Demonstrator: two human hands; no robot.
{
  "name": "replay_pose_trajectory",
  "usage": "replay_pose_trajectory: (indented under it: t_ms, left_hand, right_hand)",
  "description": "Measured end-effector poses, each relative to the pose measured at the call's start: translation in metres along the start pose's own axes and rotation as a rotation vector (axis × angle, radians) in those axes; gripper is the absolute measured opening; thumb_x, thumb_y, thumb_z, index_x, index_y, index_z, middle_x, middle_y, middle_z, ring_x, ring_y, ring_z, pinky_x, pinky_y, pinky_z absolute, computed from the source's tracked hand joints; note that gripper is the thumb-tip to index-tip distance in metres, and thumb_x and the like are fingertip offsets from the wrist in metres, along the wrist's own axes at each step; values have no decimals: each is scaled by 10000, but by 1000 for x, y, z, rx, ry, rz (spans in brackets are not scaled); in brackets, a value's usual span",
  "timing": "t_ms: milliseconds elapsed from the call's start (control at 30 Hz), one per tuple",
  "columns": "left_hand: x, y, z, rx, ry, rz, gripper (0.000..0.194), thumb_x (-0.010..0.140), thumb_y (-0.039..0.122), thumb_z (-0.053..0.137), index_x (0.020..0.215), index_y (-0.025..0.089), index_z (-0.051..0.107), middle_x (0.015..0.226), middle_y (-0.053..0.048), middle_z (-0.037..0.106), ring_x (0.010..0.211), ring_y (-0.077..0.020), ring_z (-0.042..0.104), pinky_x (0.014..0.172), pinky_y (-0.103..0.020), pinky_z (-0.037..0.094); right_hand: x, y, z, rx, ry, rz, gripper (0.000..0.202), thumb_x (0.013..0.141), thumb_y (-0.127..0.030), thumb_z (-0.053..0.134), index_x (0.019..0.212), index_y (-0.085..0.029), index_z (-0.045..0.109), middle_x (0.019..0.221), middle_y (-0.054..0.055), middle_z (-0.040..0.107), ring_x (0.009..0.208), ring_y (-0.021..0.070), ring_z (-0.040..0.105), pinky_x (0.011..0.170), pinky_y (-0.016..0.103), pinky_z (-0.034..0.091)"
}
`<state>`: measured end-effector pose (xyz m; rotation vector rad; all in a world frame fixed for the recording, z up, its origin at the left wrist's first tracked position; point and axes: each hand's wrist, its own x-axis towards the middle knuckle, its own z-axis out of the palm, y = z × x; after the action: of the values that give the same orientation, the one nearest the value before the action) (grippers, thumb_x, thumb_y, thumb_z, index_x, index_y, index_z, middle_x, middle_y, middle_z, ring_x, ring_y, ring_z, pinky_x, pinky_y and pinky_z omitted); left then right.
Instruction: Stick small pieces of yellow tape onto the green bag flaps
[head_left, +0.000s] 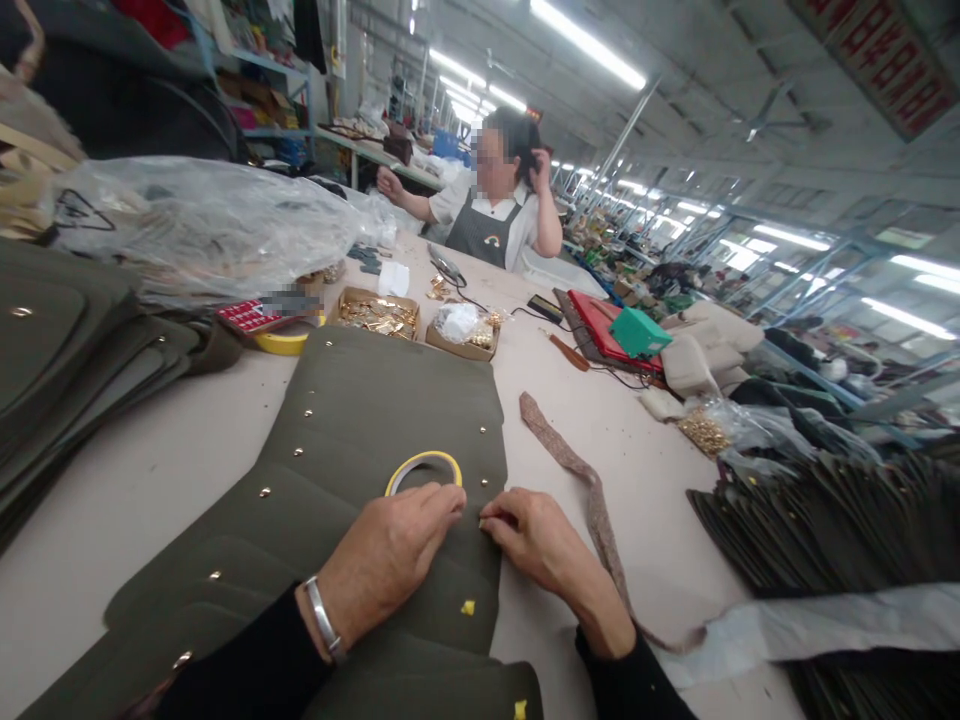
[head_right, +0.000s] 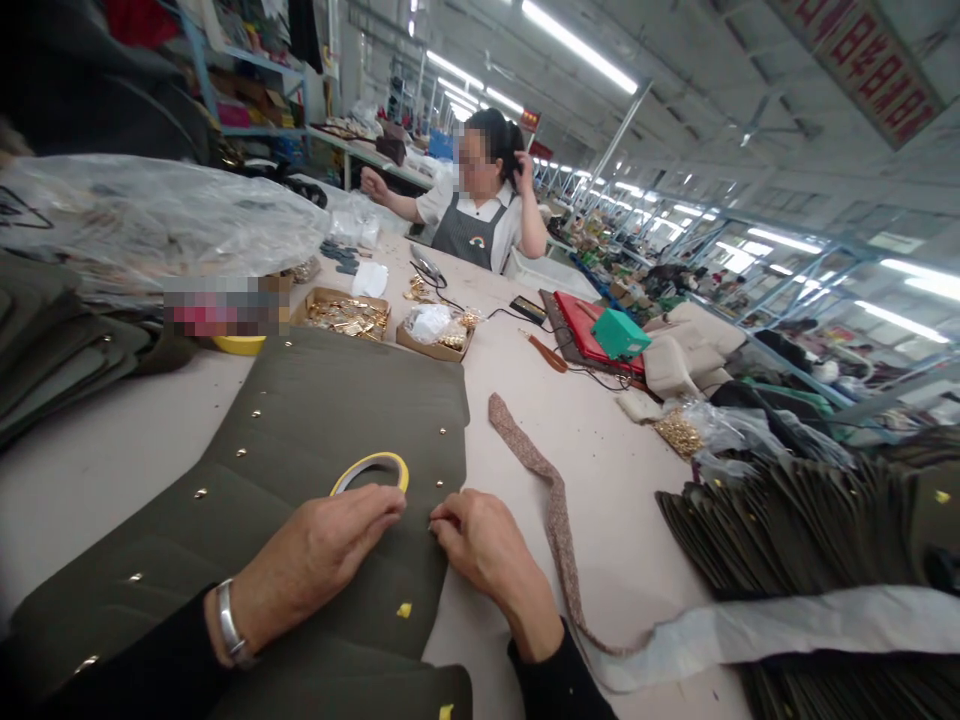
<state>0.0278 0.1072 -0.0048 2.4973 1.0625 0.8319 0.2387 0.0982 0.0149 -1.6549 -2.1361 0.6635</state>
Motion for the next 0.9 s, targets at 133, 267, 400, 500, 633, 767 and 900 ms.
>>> replay_pose_trajectory:
  t_ms: [133,267,400,500,633,767,900]
  left_hand:
    - [-1,-2,2,-18,129,90,282,981,246,401,1251,215,478,1087,-29,703,921,-138,686,812,-229,543]
    - [-1,-3,3,34,123,94,418,991,268,382,1398,188,335,1216,-70,665,1003,-141,678,829,-206,542]
    - [-1,-2,5,63,106,71,417,999,303,353,1393,172,321,1154,-83,694,932,-160,702,743,-218,557]
    - [-2,-1,6,68,110,63,400,998,314,351,1371,171,330,1109,-81,707,875,-169,712,694,-233,554]
    - [-2,1,4,18,82,45,271,991,252,359,1248,195,423,1000,-39,712,814,-157,705,667,-235,529]
    - [0,3,2,-16,14,-25,137,971,217,387,1007,220,520,820,12,663,709,-157,672,599,-255,486]
    - [2,3,2,13,66,9,181,966,184,373,903,204,541,770,1,627,691,-160,641,604,-265,466]
  right_hand:
    - [-5,-7,3,270,211,-95,144,854,-164,571,912,-181,703,814,28,701,687,133,613,652,234,467]
    - [-3,-18,8,304,271,-327,171,858,-132,563,984,-184,666,894,47,691,758,141,619,717,255,497]
    - [0,-23,12,215,296,-429,154,874,-113,530,956,-181,641,867,58,674,789,155,609,735,271,497]
    - [1,-22,17,148,323,-465,152,868,-95,502,884,-181,626,783,45,657,743,154,602,698,266,487]
    - [2,-19,25,21,440,-490,134,842,-92,500,811,-173,603,686,29,624,632,145,575,612,255,458]
    - [0,-18,30,-54,512,-482,155,815,-77,491,773,-167,609,656,30,618,614,147,580,593,254,453]
    - [-2,-29,30,127,468,-264,131,783,-121,530,725,-169,637,635,17,631,563,130,580,554,236,456]
